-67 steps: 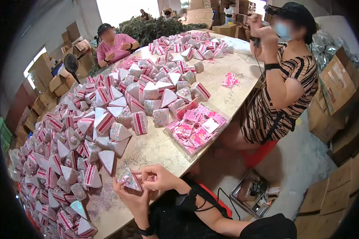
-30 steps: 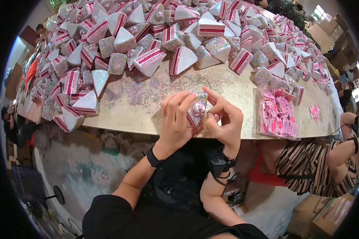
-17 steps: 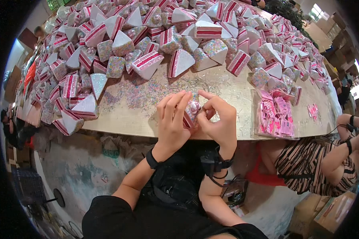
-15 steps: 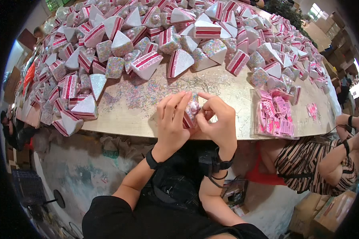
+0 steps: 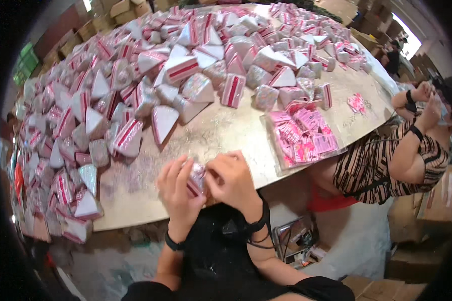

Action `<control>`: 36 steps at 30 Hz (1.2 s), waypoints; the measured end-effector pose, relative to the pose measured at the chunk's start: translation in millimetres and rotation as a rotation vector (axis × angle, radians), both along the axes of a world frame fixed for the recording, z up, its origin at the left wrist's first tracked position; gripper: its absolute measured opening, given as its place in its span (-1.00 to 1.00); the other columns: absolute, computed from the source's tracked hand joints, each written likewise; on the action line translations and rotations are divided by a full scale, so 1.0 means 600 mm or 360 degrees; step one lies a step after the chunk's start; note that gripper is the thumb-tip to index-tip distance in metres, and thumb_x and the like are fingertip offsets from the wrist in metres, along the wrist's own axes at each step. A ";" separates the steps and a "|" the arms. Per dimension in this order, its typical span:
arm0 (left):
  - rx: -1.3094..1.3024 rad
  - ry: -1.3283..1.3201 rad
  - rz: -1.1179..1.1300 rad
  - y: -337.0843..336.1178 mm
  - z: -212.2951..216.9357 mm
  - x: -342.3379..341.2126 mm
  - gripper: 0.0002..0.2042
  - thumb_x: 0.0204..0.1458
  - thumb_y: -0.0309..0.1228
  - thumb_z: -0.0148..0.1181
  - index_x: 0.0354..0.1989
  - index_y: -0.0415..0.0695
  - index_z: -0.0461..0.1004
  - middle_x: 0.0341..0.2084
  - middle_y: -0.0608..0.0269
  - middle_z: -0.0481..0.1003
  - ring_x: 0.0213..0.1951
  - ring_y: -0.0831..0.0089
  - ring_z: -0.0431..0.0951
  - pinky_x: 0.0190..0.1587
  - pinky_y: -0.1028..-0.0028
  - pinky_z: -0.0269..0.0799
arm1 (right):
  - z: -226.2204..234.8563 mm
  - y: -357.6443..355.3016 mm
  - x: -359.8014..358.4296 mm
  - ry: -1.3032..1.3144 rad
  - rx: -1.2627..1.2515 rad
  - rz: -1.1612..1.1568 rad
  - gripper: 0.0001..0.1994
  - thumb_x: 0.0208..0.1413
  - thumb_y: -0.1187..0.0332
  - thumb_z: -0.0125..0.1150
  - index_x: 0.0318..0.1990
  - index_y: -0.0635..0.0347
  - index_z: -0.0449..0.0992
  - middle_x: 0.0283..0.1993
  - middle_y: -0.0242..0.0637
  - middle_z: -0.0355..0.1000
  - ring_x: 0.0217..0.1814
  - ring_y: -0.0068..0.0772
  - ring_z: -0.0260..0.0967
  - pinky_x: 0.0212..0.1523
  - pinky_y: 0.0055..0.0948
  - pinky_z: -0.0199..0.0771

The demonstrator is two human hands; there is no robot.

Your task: The worker is assembling small plastic/foam objects and placing them into pink plastic packaging.

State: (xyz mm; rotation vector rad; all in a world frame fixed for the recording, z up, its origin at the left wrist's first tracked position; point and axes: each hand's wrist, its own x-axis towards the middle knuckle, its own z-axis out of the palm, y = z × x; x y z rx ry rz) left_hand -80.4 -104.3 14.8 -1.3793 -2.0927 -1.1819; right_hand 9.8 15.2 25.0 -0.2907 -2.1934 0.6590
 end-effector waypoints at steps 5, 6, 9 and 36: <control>0.0042 -0.0241 0.0110 -0.016 0.000 -0.016 -0.35 -0.43 -0.62 0.30 0.05 -0.23 0.40 0.07 0.01 0.39 0.13 0.07 0.34 0.19 0.20 0.21 | 0.001 -0.036 -0.033 0.0131 -0.0046 0.0006 -0.89 -0.09 0.47 0.20 -0.37 0.22 0.41 -0.43 -0.21 0.36 -0.35 -0.13 0.37 -0.29 -0.23 0.34; 0.0040 -0.0299 0.0097 -0.017 0.004 -0.014 -0.34 -0.43 -0.62 0.30 0.06 -0.23 0.39 0.08 0.01 0.39 0.14 0.07 0.33 0.20 0.20 0.19 | 0.002 -0.034 -0.033 0.0146 -0.0213 0.0048 -0.88 -0.08 0.47 0.20 -0.37 0.22 0.41 -0.44 -0.20 0.36 -0.38 -0.12 0.37 -0.32 -0.23 0.35; -0.0038 -0.0259 0.0019 -0.012 0.011 -0.009 -0.29 -0.44 -0.65 0.28 0.10 -0.24 0.36 0.09 0.01 0.37 0.16 0.01 0.31 0.24 0.14 0.13 | -0.012 -0.017 -0.028 0.0196 -0.0422 0.0106 -0.86 -0.06 0.44 0.20 -0.33 0.23 0.43 -0.46 -0.16 0.35 -0.47 -0.08 0.36 -0.43 -0.21 0.39; 0.0030 0.0228 -0.0501 -0.067 -0.037 -0.008 -0.51 -0.33 -0.41 0.52 -0.12 0.12 0.51 -0.04 0.38 0.44 0.09 0.02 0.28 0.05 -0.04 0.43 | 0.017 0.055 0.062 -0.0437 -0.1567 0.1230 -0.82 0.11 0.48 0.26 -0.20 0.27 0.37 -0.50 -0.28 0.54 -0.56 -0.52 0.52 -0.59 -0.58 0.42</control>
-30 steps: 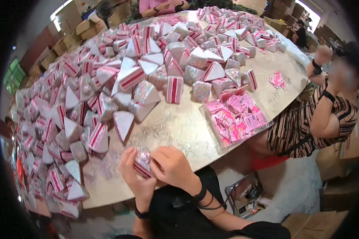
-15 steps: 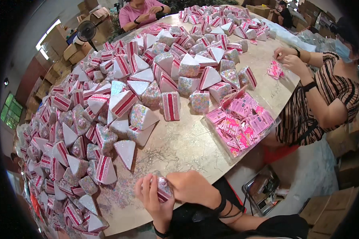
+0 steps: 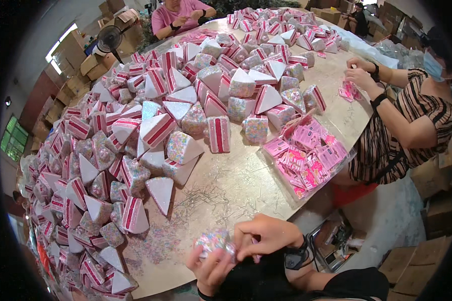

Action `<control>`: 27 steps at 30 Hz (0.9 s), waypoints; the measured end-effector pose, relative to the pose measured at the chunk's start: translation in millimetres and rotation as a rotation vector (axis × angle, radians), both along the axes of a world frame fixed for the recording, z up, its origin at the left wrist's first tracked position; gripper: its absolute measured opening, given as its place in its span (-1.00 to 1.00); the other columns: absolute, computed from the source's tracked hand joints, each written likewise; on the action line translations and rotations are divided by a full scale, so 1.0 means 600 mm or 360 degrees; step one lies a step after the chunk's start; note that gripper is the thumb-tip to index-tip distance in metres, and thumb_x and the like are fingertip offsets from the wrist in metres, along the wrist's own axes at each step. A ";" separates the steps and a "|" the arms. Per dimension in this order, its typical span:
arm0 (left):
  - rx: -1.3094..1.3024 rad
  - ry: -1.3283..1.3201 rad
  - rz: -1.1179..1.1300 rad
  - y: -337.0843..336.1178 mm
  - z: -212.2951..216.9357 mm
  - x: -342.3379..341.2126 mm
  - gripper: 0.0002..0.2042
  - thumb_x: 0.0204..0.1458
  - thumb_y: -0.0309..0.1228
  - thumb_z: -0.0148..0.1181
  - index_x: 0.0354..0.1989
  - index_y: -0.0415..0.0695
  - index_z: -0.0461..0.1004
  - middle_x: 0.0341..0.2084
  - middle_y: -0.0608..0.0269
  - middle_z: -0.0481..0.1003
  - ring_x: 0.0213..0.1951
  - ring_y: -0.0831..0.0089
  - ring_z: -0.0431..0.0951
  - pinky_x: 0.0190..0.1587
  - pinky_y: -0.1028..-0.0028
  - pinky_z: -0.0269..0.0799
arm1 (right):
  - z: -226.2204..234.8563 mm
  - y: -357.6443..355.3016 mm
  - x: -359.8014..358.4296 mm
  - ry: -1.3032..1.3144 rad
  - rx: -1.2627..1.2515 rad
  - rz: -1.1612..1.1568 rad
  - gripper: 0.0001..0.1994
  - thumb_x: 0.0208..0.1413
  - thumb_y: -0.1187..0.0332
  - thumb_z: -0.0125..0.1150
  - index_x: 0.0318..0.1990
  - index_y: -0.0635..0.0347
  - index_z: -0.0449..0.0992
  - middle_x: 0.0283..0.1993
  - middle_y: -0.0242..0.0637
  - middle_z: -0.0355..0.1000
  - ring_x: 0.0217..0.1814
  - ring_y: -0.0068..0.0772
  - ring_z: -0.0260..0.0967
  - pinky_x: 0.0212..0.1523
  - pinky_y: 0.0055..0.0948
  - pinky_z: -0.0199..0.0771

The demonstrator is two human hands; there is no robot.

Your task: The worker is assembling small plastic/foam objects and placing them into pink plastic packaging.

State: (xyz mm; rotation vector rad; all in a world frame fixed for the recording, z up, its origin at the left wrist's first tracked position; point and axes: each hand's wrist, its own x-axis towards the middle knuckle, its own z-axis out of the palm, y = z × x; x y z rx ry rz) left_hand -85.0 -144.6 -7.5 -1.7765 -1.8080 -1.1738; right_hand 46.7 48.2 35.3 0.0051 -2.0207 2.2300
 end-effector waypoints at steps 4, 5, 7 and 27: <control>-0.0128 0.0099 -0.0205 -0.027 -0.021 -0.003 -0.55 -0.29 -0.45 0.48 -0.15 0.23 0.53 -0.07 0.50 0.43 0.11 0.09 0.25 0.13 -0.12 0.41 | -0.017 0.007 -0.001 0.0065 -0.0091 0.0276 -0.82 0.04 0.46 0.37 -0.37 0.26 0.42 -0.51 -0.33 0.53 -0.55 -0.54 0.54 -0.61 -0.63 0.46; -0.0216 -0.0003 -0.0216 -0.032 -0.029 -0.001 -0.55 -0.28 -0.46 0.47 -0.15 0.23 0.52 -0.08 0.50 0.43 0.11 0.08 0.26 0.12 -0.13 0.41 | -0.017 0.007 -0.002 0.0082 -0.0133 0.0293 -0.82 0.02 0.47 0.38 -0.41 0.27 0.44 -0.52 -0.33 0.52 -0.55 -0.54 0.54 -0.60 -0.63 0.47; -0.0108 -0.0086 -0.0219 -0.028 -0.025 0.004 -0.60 -0.25 -0.42 0.47 -0.18 0.20 0.51 -0.07 0.47 0.42 0.12 0.08 0.25 0.11 -0.15 0.39 | -0.019 0.009 -0.010 0.0027 -0.0081 0.0344 -0.87 0.01 0.48 0.38 -0.40 0.29 0.51 -0.48 -0.31 0.54 -0.53 -0.56 0.54 -0.58 -0.64 0.48; -0.0100 -0.0059 0.0100 -0.043 -0.048 0.015 -0.49 -0.24 -0.51 0.51 -0.11 0.13 0.39 -0.08 0.28 0.47 0.02 -0.02 0.39 -0.08 0.10 0.45 | 0.008 0.005 0.008 0.0074 0.0685 -0.0118 -0.77 0.09 0.27 0.32 -0.28 0.21 0.45 -0.60 -0.29 0.45 -0.60 -0.44 0.46 -0.59 -0.47 0.36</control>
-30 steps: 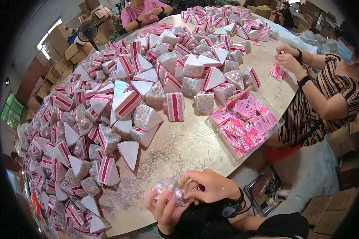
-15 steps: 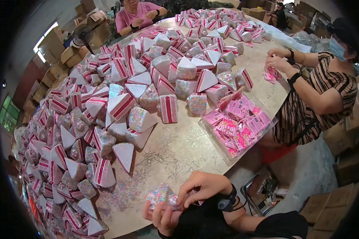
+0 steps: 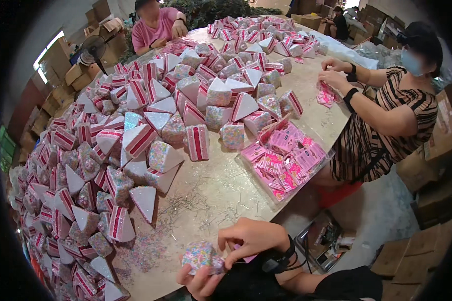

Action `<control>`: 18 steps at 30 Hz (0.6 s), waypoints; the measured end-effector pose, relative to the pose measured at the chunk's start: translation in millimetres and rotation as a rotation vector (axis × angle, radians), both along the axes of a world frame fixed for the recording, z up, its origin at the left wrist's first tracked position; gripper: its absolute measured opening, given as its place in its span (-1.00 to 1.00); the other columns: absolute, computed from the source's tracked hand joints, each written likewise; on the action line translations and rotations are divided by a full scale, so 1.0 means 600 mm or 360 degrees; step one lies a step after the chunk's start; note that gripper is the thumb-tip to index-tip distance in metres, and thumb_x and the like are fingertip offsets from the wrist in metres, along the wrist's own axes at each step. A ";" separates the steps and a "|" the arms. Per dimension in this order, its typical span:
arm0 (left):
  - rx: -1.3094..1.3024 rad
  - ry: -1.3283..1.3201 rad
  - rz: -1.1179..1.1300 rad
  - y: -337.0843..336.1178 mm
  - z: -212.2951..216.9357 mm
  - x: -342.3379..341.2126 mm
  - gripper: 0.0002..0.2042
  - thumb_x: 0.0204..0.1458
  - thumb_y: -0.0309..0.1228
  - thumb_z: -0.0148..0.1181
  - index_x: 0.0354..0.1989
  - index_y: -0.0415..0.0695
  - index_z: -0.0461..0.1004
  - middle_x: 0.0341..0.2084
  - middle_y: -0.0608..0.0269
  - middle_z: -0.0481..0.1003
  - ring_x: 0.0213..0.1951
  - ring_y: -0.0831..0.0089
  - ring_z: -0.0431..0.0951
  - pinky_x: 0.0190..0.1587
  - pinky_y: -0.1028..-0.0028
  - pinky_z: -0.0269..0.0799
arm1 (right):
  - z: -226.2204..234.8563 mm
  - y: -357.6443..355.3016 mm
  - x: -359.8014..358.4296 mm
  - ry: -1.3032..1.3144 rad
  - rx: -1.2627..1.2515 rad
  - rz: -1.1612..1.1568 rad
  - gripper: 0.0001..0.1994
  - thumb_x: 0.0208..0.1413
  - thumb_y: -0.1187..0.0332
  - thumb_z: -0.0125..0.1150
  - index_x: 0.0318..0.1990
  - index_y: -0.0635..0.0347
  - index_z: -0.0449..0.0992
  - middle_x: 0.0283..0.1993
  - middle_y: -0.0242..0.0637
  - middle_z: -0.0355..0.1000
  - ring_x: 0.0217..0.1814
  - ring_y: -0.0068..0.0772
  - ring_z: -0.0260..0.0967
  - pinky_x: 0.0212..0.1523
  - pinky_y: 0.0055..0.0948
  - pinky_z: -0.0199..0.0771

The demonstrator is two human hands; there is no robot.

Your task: The worker is assembling small plastic/foam objects and placing them into pink plastic packaging.

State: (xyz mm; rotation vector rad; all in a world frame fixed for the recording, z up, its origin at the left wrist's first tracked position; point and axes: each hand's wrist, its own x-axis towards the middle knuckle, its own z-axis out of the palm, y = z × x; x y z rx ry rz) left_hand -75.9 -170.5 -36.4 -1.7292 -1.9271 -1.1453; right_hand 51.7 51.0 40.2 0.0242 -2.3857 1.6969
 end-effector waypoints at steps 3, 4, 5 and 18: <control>0.0119 0.0202 -0.0064 0.021 -0.001 -0.024 -0.24 -0.23 -0.14 0.52 0.18 0.15 0.21 0.05 0.16 0.37 0.05 -0.08 0.38 0.00 0.01 0.41 | 0.016 -0.019 0.007 0.0011 -0.0021 0.0050 -0.80 0.17 0.23 0.20 -0.38 0.15 0.47 -0.65 -0.26 0.38 -0.63 -0.26 0.40 -0.59 -0.38 0.33; 0.0133 0.0129 -0.0104 0.030 0.011 -0.021 -0.20 -0.23 -0.10 0.51 0.21 0.14 0.17 0.06 0.14 0.35 0.06 -0.09 0.38 0.01 0.01 0.41 | 0.029 -0.019 0.017 -0.0035 -0.0061 0.0092 -0.81 0.19 0.25 0.17 -0.39 0.15 0.46 -0.65 -0.26 0.38 -0.64 -0.24 0.39 -0.59 -0.38 0.33; 0.0148 0.0059 -0.0163 0.038 0.023 -0.019 -0.17 -0.23 -0.07 0.50 0.24 0.14 0.13 0.07 0.13 0.33 0.06 -0.10 0.38 0.02 0.01 0.41 | 0.034 -0.025 0.025 -0.0072 -0.0168 0.0130 -0.76 0.21 0.28 0.10 -0.46 0.23 0.39 -0.69 -0.18 0.36 -0.66 -0.16 0.38 -0.61 -0.31 0.30; -0.0021 -0.0019 -0.0654 0.071 0.057 -0.021 0.39 -0.52 0.33 0.43 0.43 -0.01 -0.36 0.07 -0.07 0.24 0.07 -0.11 0.31 0.08 -0.01 0.28 | 0.211 0.196 0.060 -0.0319 0.0238 0.0085 -0.77 0.22 0.37 0.11 -0.48 0.25 0.44 -0.62 -0.50 0.30 -0.58 -0.71 0.16 -0.58 -0.52 0.18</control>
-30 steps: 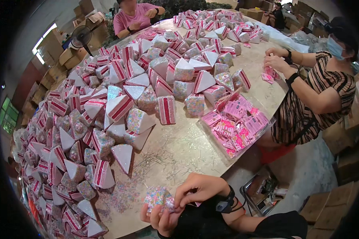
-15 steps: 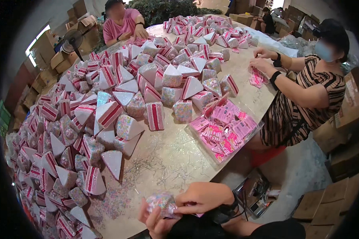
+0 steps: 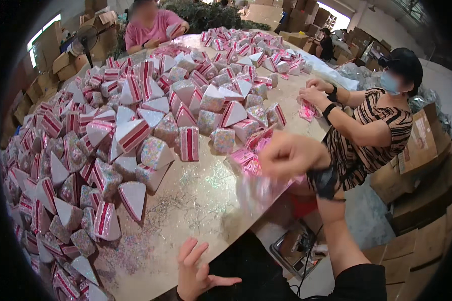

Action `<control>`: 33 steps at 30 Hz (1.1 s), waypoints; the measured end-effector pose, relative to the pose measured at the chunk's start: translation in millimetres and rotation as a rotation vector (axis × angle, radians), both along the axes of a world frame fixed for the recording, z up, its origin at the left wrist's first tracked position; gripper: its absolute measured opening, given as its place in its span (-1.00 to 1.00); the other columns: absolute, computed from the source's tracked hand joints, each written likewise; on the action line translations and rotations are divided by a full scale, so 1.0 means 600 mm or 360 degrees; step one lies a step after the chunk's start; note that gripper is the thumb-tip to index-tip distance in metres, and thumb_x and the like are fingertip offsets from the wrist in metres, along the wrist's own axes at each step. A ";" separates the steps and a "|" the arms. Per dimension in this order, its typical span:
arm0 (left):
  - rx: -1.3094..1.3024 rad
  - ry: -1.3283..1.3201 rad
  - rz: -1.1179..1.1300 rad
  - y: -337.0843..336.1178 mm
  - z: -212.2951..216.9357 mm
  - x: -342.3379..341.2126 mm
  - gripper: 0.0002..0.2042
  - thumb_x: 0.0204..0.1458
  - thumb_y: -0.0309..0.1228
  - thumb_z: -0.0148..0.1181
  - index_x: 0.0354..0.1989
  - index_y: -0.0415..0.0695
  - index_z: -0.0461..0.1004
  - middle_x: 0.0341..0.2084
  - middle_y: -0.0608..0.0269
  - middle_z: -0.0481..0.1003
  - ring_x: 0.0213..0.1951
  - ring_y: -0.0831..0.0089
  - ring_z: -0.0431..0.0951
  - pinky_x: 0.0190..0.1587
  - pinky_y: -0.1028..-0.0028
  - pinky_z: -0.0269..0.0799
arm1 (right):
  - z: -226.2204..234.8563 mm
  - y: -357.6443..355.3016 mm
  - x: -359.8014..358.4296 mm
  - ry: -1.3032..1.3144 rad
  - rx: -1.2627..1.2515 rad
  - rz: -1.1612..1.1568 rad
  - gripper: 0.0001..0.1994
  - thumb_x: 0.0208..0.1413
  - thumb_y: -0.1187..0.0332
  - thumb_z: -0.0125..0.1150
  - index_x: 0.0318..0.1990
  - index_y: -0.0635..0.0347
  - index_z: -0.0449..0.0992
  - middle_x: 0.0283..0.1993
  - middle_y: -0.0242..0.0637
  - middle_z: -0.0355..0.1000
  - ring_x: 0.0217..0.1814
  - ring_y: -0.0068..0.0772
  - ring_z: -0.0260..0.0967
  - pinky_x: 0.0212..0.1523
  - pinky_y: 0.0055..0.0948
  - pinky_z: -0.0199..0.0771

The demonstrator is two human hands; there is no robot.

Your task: The worker is assembling small plastic/foam objects and placing them into pink plastic packaging.

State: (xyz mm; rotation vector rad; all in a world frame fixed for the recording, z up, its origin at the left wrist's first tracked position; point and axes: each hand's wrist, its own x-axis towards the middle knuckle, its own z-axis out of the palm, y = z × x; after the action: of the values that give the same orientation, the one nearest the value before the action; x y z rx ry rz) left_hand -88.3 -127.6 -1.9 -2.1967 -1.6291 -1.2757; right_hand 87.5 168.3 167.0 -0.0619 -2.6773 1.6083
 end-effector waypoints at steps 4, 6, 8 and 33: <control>-0.0118 -0.0156 0.0011 0.004 0.013 -0.002 0.15 -0.35 0.17 0.47 0.36 0.03 -0.15 0.10 0.01 0.24 0.10 -0.07 0.28 0.07 -0.01 0.32 | 0.022 0.044 -0.013 0.0151 -0.0164 -0.0461 -0.71 0.27 0.28 0.08 -0.49 0.21 0.41 -0.60 -0.55 0.26 -0.59 -0.84 0.13 -0.61 -0.68 0.09; -0.0142 -0.0097 -0.0013 0.007 0.013 -0.002 0.14 -0.36 0.17 0.47 0.36 0.01 -0.14 0.09 0.04 0.25 0.10 -0.07 0.29 0.06 -0.01 0.33 | 0.037 0.059 -0.020 0.0271 -0.0291 -0.0601 -0.71 0.27 0.27 0.06 -0.49 0.19 0.42 -0.62 -0.55 0.24 -0.62 -0.84 0.13 -0.63 -0.70 0.06; -0.0139 -0.0124 -0.0017 0.009 0.019 0.000 0.06 -0.31 0.07 0.48 0.33 -0.03 -0.06 0.07 0.03 0.28 0.08 -0.06 0.31 0.06 0.02 0.34 | 0.040 0.068 -0.020 -0.0025 -0.0367 -0.0599 -0.72 0.25 0.27 0.11 -0.49 0.19 0.47 -0.63 -0.50 0.31 -0.64 -0.82 0.18 -0.65 -0.72 0.08; -0.0291 -0.0100 0.0176 0.004 0.028 0.008 -0.43 -0.12 -0.45 0.37 0.14 -0.23 0.34 0.03 -0.11 0.34 0.09 -0.11 0.34 0.09 0.07 0.30 | -0.104 0.101 0.049 0.0317 0.0259 -0.1325 -0.77 0.24 0.35 0.06 -0.03 0.22 0.46 -0.15 -0.16 0.51 -0.11 -0.26 0.47 -0.12 -0.31 0.46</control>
State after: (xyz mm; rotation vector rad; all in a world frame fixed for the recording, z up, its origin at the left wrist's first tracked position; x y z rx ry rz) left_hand -83.3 -125.4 15.0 -2.1485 -1.9335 -1.2225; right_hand 116.6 229.2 104.7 -0.8316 -2.1470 1.0552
